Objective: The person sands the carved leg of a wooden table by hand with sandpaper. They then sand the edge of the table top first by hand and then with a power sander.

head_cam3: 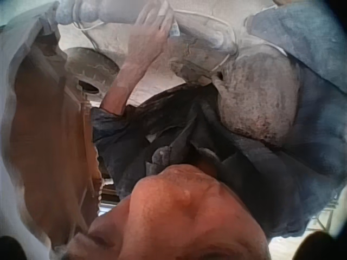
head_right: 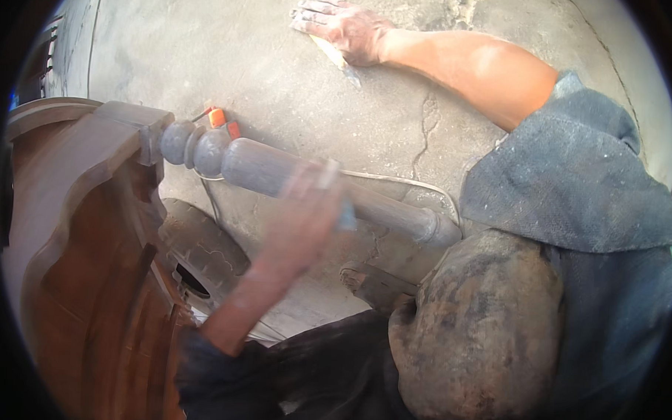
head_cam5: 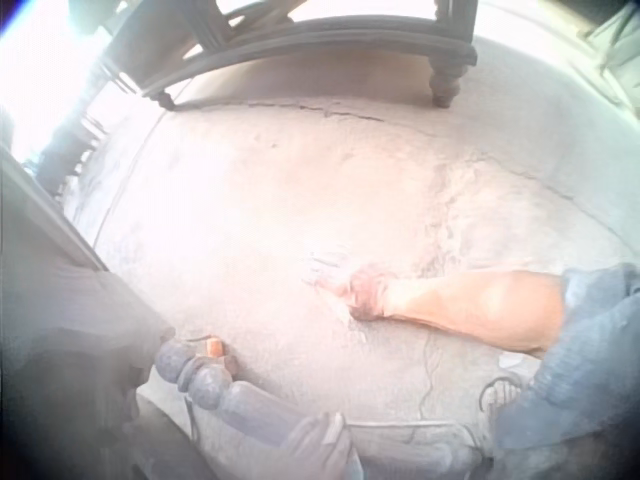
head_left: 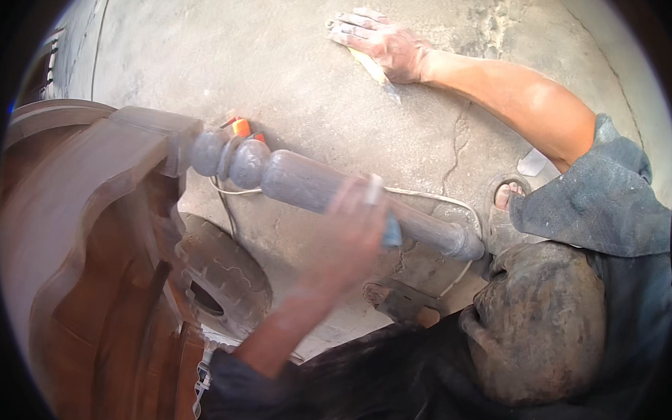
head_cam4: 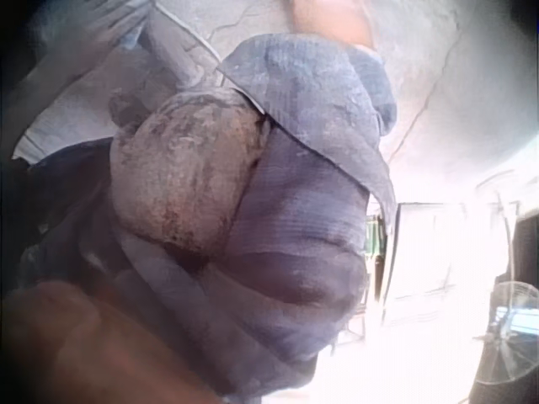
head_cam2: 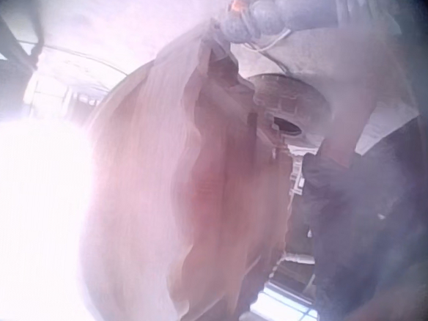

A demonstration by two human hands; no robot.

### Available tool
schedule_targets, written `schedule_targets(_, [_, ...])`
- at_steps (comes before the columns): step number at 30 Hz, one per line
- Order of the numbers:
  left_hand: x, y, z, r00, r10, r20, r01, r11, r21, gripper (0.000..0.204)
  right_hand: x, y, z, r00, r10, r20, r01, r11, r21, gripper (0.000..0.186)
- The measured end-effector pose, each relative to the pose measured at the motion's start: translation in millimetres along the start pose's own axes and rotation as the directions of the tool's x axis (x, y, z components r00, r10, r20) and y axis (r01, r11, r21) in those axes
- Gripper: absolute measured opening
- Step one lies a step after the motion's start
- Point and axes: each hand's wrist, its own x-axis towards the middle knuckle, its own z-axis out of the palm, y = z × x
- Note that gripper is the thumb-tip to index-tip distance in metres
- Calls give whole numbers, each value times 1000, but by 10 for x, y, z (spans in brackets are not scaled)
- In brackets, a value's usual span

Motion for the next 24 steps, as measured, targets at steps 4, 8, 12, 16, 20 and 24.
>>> schedule_targets(4, [-47, -165, -64, 979, -107, -173, 117, 992, 53, 53, -189, 228, 31, 910, 182, 373, -191, 982, -12, 60])
schedule_targets(8, [-128, 665, 779, 990, 50, -133, -66, 991, -114, 58, 146, -101, -371, 778, 224, 587, -378, 913, 153, 69])
schedule_targets(12, [-166, -144, 104, 981, -26, -193, 18, 999, -40, 56, -43, -113, -328, 960, 156, 231, -169, 985, 38, 73])
schedule_targets(16, [-264, -324, -148, 843, -271, -465, 317, 948, 21, 53, -138, 30, -396, 999, 51, -6, -50, 988, 149, 64])
schedule_targets(20, [-761, 427, -60, 955, -273, -116, 235, 935, -265, 56, -272, 137, -156, 957, -69, -282, 149, 950, 273, 56])
schedule_targets(24, [-1211, 731, -572, 931, -363, 39, 363, 912, -189, 59, -132, 64, -272, 987, -7, -163, 54, 957, 284, 58])
